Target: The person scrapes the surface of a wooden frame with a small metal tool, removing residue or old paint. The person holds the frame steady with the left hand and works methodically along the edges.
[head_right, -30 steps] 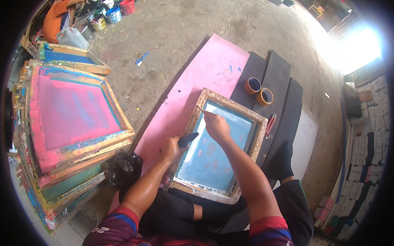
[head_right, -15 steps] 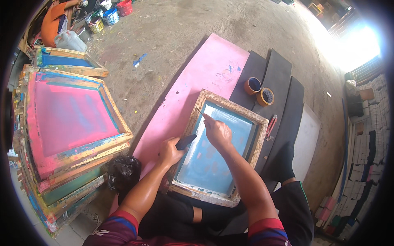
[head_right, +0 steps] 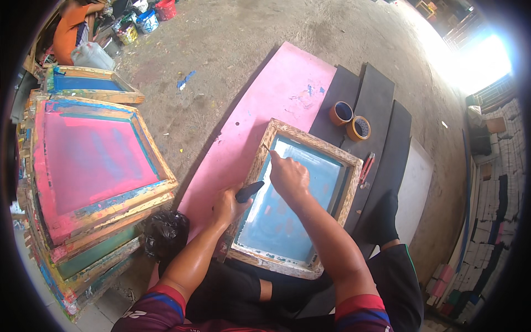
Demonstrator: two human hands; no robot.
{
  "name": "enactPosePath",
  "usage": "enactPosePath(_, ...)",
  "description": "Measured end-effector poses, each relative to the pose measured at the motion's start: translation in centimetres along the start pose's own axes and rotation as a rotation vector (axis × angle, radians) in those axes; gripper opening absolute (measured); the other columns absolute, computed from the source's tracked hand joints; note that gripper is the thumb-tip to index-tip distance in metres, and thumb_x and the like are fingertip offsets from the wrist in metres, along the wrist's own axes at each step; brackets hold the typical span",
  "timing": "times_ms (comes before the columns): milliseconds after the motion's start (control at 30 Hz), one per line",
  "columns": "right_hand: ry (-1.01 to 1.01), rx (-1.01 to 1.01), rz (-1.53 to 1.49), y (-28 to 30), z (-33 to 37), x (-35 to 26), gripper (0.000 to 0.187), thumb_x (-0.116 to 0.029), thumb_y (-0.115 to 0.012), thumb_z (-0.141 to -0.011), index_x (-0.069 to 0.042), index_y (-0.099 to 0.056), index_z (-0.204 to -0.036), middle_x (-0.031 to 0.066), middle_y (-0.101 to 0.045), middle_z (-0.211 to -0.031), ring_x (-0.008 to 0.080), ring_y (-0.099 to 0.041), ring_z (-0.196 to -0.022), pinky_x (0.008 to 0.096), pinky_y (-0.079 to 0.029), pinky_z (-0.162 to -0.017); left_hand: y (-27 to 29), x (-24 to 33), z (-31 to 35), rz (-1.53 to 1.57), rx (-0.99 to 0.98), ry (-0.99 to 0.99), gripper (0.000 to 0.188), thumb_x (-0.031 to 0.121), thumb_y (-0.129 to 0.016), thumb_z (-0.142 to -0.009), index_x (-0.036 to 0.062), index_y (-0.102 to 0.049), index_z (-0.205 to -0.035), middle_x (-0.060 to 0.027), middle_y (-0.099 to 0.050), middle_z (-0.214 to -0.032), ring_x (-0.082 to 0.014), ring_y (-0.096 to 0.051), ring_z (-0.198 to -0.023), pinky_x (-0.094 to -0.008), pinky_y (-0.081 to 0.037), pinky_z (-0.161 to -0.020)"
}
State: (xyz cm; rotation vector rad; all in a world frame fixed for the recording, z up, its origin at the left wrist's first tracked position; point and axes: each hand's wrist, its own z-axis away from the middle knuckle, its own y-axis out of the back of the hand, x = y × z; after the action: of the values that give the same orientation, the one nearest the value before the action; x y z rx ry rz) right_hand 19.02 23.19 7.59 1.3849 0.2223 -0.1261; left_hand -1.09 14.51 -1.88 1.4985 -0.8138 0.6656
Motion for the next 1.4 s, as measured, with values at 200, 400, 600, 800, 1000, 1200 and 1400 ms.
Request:
enactPosePath(200, 0.042, -0.073, 0.329, 0.1, -0.6, -4.7, 0.019, -0.011, -0.063, -0.101, -0.006, -0.075, -0.115, 0.0161, -0.079, -0.087, 0.0316, -0.082, -0.077, 0.0441, -0.066, -0.061, -0.1, -0.1, 0.4, -0.063, -0.082, 0.013, 0.054, 0.021, -0.089, -0.078, -0.0048, -0.075, -0.124, -0.019, -0.076, -0.095, -0.0392, -0.075, -0.09, -0.0499, -0.059, -0.08)
enactPosePath(400, 0.022, -0.031, 0.23, -1.1, -0.9, -5.3, 0.017, -0.014, -0.064, -0.1, -0.004, -0.076, -0.107, 0.0209, -0.079, -0.086, 0.0365, -0.081, -0.078, 0.0477, -0.065, -0.063, -0.2, -0.6, 0.7, -0.105, -0.035, -0.068, 0.053, 0.019, -0.09, -0.077, -0.0059, -0.075, -0.12, -0.018, -0.076, -0.094, -0.0391, -0.075, -0.088, -0.0491, -0.059, -0.08)
enactPosePath(600, 0.038, -0.21, -0.132, -2.5, -2.2, -0.5, 0.026, -0.018, -0.058, -0.103, -0.012, -0.08, -0.116, 0.0247, -0.08, -0.095, 0.0469, -0.08, -0.091, 0.0574, -0.064, -0.082, -0.5, 0.5, 0.3, 0.001, -0.097, -0.009, 0.045, 0.016, -0.089, -0.076, -0.002, -0.075, -0.115, -0.019, -0.075, -0.09, -0.0395, -0.075, -0.083, -0.0497, -0.059, -0.075)
enactPosePath(800, 0.027, -0.013, -0.21, 2.9, 0.6, -0.6, 0.033, -0.021, -0.062, -0.107, -0.022, -0.079, -0.135, 0.0196, -0.082, -0.097, 0.0404, -0.08, -0.091, 0.054, -0.063, -0.08, -0.7, -0.5, 1.0, 0.033, -0.088, 0.082, 0.039, 0.018, -0.09, -0.077, 0.0009, -0.077, -0.109, -0.0187, -0.074, -0.09, -0.0391, -0.074, -0.083, -0.0495, -0.059, -0.074)
enactPosePath(1000, -0.01, 0.077, -0.191, 1.2, 1.8, 2.4, 0.03, -0.032, -0.066, -0.11, -0.026, -0.079, -0.137, 0.0166, -0.081, -0.096, 0.0404, -0.078, -0.092, 0.0524, -0.061, -0.081, -1.0, -0.4, 0.6, -0.016, -0.058, 0.082, 0.056, 0.025, -0.093, -0.08, -0.0028, -0.076, -0.125, -0.02, -0.078, -0.104, -0.0407, -0.076, -0.097, -0.0486, -0.061, -0.088)
enactPosePath(1200, -0.048, 0.066, -0.194, -2.0, 1.8, 2.4, 0.032, -0.031, -0.066, -0.111, -0.028, -0.077, -0.141, 0.0178, -0.08, -0.093, 0.0409, -0.077, -0.089, 0.0536, -0.059, -0.076, 0.0, 1.0, 0.2, -0.061, -0.034, 0.045, 0.069, 0.045, -0.098, -0.079, -0.0053, -0.074, -0.121, -0.024, -0.077, -0.109, -0.0441, -0.076, -0.103, -0.0501, -0.061, -0.09)
enactPosePath(1400, -0.009, 0.104, -0.203, -2.4, 1.7, 3.0, 0.031, -0.031, -0.066, -0.11, -0.028, -0.078, -0.139, 0.017, -0.08, -0.091, 0.0397, -0.077, -0.085, 0.0526, -0.059, -0.074, 0.2, 0.8, 0.0, -0.07, -0.118, 0.065, 0.069, 0.048, -0.099, -0.077, -0.0041, -0.074, -0.114, -0.0224, -0.074, -0.102, -0.0459, -0.073, -0.098, -0.0517, -0.06, -0.087)
